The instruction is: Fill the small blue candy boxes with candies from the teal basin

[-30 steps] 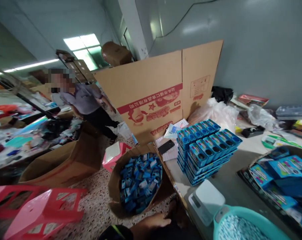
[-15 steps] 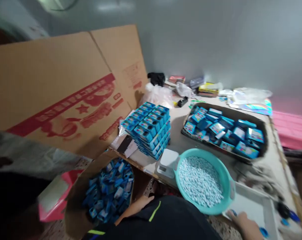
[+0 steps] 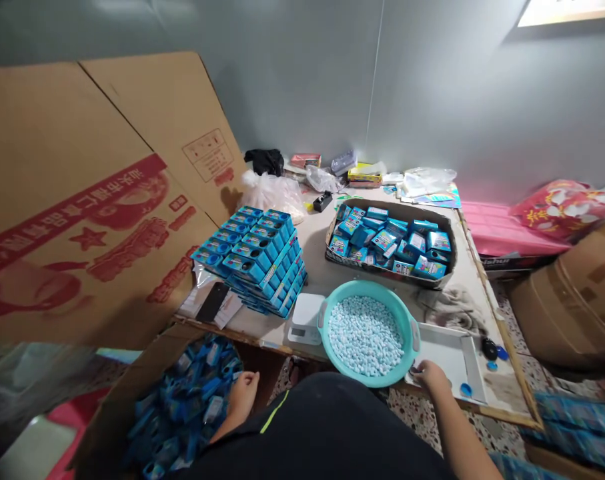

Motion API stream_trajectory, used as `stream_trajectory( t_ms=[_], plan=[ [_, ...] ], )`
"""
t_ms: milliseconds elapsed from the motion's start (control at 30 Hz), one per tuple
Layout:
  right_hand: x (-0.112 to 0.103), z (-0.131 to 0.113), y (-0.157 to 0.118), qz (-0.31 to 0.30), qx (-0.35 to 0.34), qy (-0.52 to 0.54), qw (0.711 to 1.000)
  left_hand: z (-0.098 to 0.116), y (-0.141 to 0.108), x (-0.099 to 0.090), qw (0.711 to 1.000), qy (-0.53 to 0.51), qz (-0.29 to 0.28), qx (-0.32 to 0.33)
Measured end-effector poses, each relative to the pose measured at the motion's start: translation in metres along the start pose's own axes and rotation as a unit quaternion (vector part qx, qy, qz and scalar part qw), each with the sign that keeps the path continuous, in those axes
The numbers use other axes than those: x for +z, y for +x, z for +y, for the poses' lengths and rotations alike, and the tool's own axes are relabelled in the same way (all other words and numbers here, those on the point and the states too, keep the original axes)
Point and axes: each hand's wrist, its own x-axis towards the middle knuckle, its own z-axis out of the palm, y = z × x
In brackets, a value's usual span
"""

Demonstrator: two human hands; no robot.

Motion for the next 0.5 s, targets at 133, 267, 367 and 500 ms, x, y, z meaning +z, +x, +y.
stream_trajectory(
  t_ms=[133, 267, 367, 500],
  plan=[
    [0.008, 0.016, 0.009, 0.048, 0.074, 0.062, 0.994, -0.022, 0.039, 0.000, 0.991, -0.031, 0.097, -0.086],
    [0.010, 0.031, 0.013, 0.102, 0.121, 0.107, 0.982, -0.037, 0.070, 0.003, 0.986, -0.048, 0.109, -0.114],
    [0.012, 0.036, 0.013, 0.125, 0.136, 0.128, 0.974, -0.050, 0.072, 0.008, 0.987, -0.043, 0.085, -0.127],
    [0.003, 0.022, 0.019, 0.224, 0.126, 0.147, 0.955, -0.071, 0.052, 0.017, 0.988, -0.012, 0.028, -0.150]
  ],
)
